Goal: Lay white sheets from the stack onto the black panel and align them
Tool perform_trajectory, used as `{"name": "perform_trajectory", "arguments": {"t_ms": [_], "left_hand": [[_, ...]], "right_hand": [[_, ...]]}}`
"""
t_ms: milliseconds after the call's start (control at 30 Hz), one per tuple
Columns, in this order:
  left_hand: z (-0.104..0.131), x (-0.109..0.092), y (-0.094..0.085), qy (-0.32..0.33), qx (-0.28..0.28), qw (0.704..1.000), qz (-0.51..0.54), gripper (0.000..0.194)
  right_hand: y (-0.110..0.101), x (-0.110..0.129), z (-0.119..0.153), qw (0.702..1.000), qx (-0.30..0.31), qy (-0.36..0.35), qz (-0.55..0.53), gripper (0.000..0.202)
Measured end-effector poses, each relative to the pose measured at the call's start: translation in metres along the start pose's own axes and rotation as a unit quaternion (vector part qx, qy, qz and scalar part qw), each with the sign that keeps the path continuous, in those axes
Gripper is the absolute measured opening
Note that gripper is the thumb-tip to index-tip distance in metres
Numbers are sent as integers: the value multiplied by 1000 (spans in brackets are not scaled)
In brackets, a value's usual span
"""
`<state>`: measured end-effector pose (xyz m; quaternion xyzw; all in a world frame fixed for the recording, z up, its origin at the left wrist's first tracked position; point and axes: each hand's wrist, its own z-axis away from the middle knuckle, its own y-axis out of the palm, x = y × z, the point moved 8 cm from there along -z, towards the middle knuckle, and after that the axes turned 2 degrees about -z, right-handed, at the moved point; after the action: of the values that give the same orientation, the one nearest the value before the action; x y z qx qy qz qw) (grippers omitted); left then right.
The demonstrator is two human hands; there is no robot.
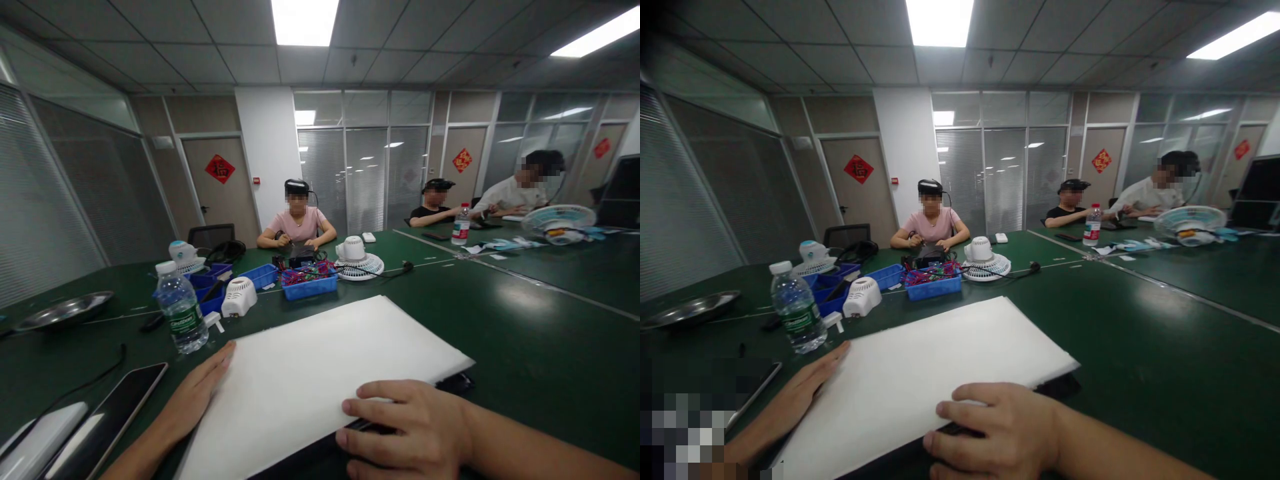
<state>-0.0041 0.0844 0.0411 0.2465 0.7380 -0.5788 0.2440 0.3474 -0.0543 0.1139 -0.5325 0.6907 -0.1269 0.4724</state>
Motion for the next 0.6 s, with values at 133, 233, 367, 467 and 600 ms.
{"name": "perform_trajectory", "arguments": {"t_ms": [133, 233, 367, 467, 600], "left_hand": [[-1, -3, -9, -6, -4, 1000, 11, 58], [-3, -6, -4, 21, 35, 999, 29, 55], [0, -10, 2, 39, 58, 997, 39, 60], [5, -22, 4, 71, 60, 996, 3, 64], [10, -35, 6, 83, 67, 994, -34, 55]], "right_hand": [[-11, -8, 9, 999, -3, 3, 54, 21], [-15, -13, 16, 997, 2, 10, 80, 21], [-21, -25, 25, 994, 30, 49, 92, 28], [-25, -38, 34, 992, 25, 104, 72, 31], [-20, -45, 46, 989, -7, 132, 63, 31]]}}
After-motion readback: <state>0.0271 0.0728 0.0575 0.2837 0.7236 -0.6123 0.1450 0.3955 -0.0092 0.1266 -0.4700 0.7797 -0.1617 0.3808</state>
